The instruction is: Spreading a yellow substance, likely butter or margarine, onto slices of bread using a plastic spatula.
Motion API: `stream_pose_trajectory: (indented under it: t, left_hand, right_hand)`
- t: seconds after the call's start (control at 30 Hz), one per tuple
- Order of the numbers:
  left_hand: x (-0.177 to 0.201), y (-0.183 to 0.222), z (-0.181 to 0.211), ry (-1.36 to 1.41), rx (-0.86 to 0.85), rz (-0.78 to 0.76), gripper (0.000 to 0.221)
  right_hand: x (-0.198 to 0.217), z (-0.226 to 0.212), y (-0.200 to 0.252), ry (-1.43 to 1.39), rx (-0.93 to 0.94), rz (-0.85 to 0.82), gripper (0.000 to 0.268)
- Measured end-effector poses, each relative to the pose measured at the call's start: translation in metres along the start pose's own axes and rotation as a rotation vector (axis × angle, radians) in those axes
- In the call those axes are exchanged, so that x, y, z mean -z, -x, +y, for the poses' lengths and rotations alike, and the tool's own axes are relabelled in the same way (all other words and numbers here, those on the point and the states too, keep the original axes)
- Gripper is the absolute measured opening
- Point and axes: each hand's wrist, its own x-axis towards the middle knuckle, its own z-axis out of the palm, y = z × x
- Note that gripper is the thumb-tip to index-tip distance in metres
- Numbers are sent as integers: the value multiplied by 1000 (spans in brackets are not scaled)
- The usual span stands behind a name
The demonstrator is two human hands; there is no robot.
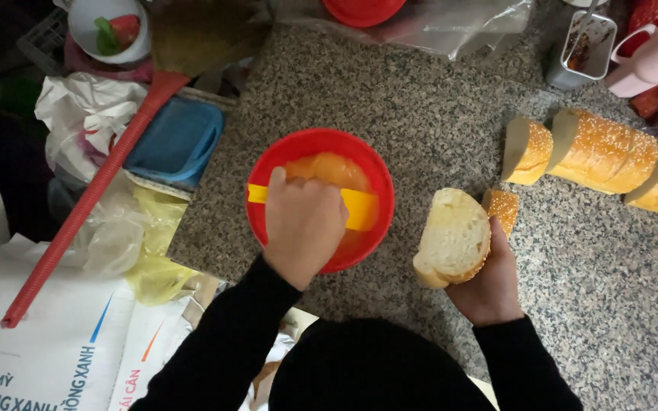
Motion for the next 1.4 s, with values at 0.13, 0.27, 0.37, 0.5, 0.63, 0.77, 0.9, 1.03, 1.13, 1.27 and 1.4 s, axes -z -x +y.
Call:
stream_pose_trajectory:
  t: [0.13, 0.27, 0.37, 0.5, 0.63, 0.77, 0.9, 1.03, 1.13, 1.27, 1.4]
  left_hand:
    - [0, 2, -13, 62, 15, 19, 25]
    - [9, 1, -33, 228, 65, -79, 32]
    - [28, 6, -44, 352, 87, -95, 36]
    - [50, 17, -31, 316, -100, 251, 30]
    - [64, 27, -2, 86, -340, 657, 18]
    - [57, 41, 11, -168, -481, 683, 9]
    - [74, 59, -2, -268, -644, 608, 17]
    - [85, 47, -27, -256, -612, 614, 19]
    - [115, 30, -18, 178, -533, 576, 27]
    - [117, 6, -2, 155, -717, 454, 26]
    - [110, -25, -1, -208, -719, 655, 32]
  right_hand:
    - [-6, 0, 0, -35, 2, 22, 71]
    - [-37, -10, 20, 20, 22, -2, 78]
    - [-55, -16, 26, 32, 41, 17, 82]
    - [-67, -18, 22, -7, 64, 3, 80]
    - [-71, -25, 24, 32, 17, -132, 86]
    - [-62, -21, 13, -52, -17, -155, 79]
    - [-25, -20, -21, -142, -6, -146, 65]
    - [-23, -32, -10, -154, -49, -149, 55]
    - [-38, -34, 6, 70, -124, -224, 85]
    - [-38, -26, 7, 209, -315, -208, 70]
    - [-28, -21, -2, 321, -319, -245, 61]
